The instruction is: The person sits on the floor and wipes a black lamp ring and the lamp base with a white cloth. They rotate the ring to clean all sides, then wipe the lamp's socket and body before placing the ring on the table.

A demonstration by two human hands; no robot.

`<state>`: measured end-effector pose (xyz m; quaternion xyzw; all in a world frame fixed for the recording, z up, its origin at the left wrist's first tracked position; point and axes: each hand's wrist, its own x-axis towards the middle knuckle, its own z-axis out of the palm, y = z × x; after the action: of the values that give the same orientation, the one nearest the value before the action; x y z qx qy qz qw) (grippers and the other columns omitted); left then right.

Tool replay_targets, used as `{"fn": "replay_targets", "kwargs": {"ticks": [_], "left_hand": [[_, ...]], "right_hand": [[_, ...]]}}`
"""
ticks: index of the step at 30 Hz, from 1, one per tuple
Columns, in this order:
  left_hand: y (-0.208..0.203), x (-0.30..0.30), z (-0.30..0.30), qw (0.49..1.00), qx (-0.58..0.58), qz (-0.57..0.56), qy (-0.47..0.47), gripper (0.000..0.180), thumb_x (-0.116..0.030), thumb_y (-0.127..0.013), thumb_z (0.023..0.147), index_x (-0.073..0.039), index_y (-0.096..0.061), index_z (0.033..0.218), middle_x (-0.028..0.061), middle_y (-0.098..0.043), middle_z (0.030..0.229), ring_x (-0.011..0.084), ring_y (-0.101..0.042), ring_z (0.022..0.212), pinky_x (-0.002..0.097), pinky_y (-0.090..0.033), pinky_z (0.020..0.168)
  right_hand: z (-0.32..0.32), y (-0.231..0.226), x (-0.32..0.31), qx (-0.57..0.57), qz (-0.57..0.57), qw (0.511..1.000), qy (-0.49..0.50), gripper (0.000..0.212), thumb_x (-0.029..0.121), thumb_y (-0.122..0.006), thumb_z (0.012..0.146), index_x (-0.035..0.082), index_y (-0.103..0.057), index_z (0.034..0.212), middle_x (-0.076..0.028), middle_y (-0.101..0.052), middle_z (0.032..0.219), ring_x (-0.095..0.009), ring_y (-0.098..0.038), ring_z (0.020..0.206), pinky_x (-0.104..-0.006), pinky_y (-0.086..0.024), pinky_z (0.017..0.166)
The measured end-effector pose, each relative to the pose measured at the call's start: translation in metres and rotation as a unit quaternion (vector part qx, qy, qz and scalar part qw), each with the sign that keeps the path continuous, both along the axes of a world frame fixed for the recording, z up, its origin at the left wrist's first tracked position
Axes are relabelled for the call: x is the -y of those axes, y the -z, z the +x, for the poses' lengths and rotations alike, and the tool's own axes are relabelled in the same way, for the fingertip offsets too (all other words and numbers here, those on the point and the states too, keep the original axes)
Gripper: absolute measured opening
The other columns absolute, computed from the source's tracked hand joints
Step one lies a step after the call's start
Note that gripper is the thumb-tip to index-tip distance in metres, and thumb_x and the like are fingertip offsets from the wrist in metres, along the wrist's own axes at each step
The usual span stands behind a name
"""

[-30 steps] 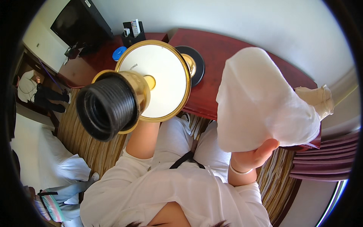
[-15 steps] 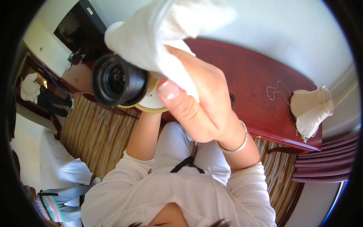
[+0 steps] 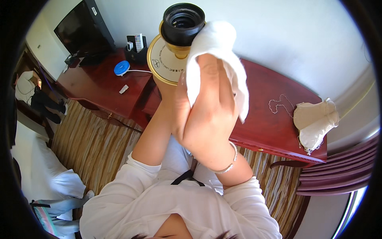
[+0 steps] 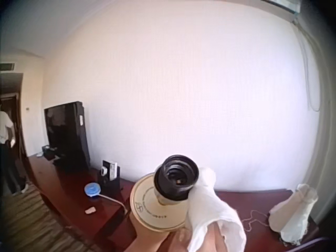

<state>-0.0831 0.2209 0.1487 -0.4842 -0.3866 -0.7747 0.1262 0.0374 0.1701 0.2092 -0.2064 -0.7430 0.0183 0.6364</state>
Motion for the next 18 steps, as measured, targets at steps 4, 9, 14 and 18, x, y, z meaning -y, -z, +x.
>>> {"fn": "replay_targets", "kwargs": {"ticks": [4, 9, 14, 18], "left_hand": [[-0.004, -0.004, 0.007, 0.998, -0.010, 0.007, -0.059, 0.046, -0.015, -0.080, 0.064, -0.002, -0.059, 0.102, 0.0100, -0.067, 0.090, 0.0220, -0.066, 0.082, 0.0288, -0.050, 0.071], [0.001, -0.008, -0.008, 0.998, -0.045, 0.013, -0.029, 0.044, -0.011, -0.079, 0.064, 0.002, -0.058, 0.101, 0.0121, -0.067, 0.092, 0.0219, -0.066, 0.084, 0.0300, -0.051, 0.074], [0.026, 0.000, -0.030, 0.987, -0.129, -0.099, 0.012, 0.060, -0.009, -0.079, 0.064, 0.001, -0.048, 0.115, 0.0130, -0.059, 0.107, 0.0211, -0.060, 0.097, 0.0332, -0.047, 0.083], [0.035, -0.001, -0.031, 0.981, -0.146, -0.105, 0.068, 0.066, -0.012, -0.079, 0.065, -0.002, -0.045, 0.121, 0.0118, -0.056, 0.115, 0.0208, -0.056, 0.104, 0.0335, -0.046, 0.087]], "right_hand": [[0.016, 0.001, 0.010, -0.159, -0.237, 0.934, -0.216, 0.033, 0.020, -0.043, 0.093, -0.009, -0.054, 0.105, -0.016, -0.059, 0.088, -0.022, -0.057, 0.077, -0.0328, -0.045, 0.068], [0.041, 0.002, 0.000, -0.416, -0.418, 0.688, -0.422, 0.047, 0.037, -0.041, 0.096, -0.003, -0.049, 0.118, -0.010, -0.057, 0.111, -0.018, -0.055, 0.098, -0.0296, -0.043, 0.085], [0.053, -0.004, -0.019, -0.404, -0.378, 0.705, -0.443, 0.050, 0.040, -0.041, 0.095, -0.002, -0.047, 0.121, -0.010, -0.056, 0.113, -0.019, -0.054, 0.100, -0.0317, -0.042, 0.087], [0.060, -0.005, -0.035, -0.325, -0.278, 0.700, -0.572, 0.060, 0.047, -0.028, 0.096, -0.001, -0.042, 0.128, -0.013, -0.055, 0.118, -0.023, -0.055, 0.104, -0.0340, -0.043, 0.089]]}}
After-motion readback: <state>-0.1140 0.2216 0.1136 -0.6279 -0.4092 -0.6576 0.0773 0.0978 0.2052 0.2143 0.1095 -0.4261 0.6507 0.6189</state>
